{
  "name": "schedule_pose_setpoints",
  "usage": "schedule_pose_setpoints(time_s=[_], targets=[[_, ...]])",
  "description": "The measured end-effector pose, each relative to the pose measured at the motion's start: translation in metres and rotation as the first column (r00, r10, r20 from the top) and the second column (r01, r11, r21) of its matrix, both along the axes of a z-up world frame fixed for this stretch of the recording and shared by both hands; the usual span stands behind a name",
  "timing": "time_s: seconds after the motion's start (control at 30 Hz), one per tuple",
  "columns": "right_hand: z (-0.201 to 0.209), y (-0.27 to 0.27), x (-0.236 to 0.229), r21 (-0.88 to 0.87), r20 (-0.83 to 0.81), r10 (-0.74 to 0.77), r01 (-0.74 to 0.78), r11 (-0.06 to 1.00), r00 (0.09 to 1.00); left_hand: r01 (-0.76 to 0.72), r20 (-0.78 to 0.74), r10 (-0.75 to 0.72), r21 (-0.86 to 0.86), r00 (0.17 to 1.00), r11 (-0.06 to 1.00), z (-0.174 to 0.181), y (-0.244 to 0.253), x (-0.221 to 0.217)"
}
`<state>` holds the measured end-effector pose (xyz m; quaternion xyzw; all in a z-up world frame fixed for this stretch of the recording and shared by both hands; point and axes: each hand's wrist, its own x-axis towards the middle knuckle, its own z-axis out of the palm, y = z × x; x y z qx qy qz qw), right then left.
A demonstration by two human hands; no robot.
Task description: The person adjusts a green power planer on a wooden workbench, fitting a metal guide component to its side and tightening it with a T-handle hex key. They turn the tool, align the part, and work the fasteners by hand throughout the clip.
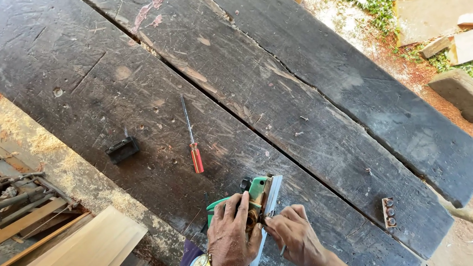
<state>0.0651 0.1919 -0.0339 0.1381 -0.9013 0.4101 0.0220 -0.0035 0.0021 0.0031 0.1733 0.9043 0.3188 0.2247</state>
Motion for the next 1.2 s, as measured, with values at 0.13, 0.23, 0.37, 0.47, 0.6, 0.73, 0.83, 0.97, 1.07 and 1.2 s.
schedule_pose_setpoints(time_s=[0.13,0.23,0.37,0.47,0.6,0.73,0.83,0.97,1.07,1.2], targets=[[-0.013,-0.008,0.009,-0.056,0.234,-0.118,0.134,0.989,0.965,-0.001,-0.054,0.001,0.010,0.999,1.000,-0.003,-0.001,0.003],[-0.009,-0.015,0.003,-0.028,0.324,-0.230,0.253,0.967,0.918,0.009,-0.039,-0.008,0.017,0.999,1.000,-0.006,-0.002,0.001],[-0.014,-0.025,0.009,0.013,0.473,-0.340,0.380,0.925,0.813,-0.007,-0.010,0.007,0.008,1.000,1.000,-0.003,-0.001,0.001],[-0.028,-0.034,0.016,-0.034,0.676,-0.406,0.576,0.817,0.615,0.000,-0.037,0.000,0.001,0.999,1.000,-0.004,-0.002,-0.002],[-0.034,-0.040,0.025,-0.115,0.744,-0.427,0.728,0.676,0.514,0.005,-0.071,0.001,0.083,0.997,0.997,0.002,0.000,-0.003],[-0.010,-0.022,0.015,-0.154,0.691,-0.362,0.617,0.772,0.625,-0.042,-0.123,0.050,0.065,0.991,0.997,-0.004,0.000,0.005],[0.001,0.016,0.022,0.008,0.674,-0.362,0.483,0.876,0.644,-0.022,-0.087,0.024,0.015,0.996,1.000,-0.003,0.002,0.002],[-0.016,0.031,0.037,0.131,0.596,-0.464,0.490,0.862,0.656,-0.027,0.005,0.028,-0.041,1.000,0.999,-0.007,0.003,0.000],[-0.027,0.025,0.049,0.067,0.508,-0.452,0.489,0.870,0.733,0.000,-0.040,-0.001,-0.011,0.999,1.000,-0.006,0.002,0.003],[-0.031,0.010,0.050,-0.018,0.429,-0.384,0.433,0.901,0.818,-0.017,-0.046,0.016,-0.030,0.999,0.999,-0.008,0.004,0.002]])
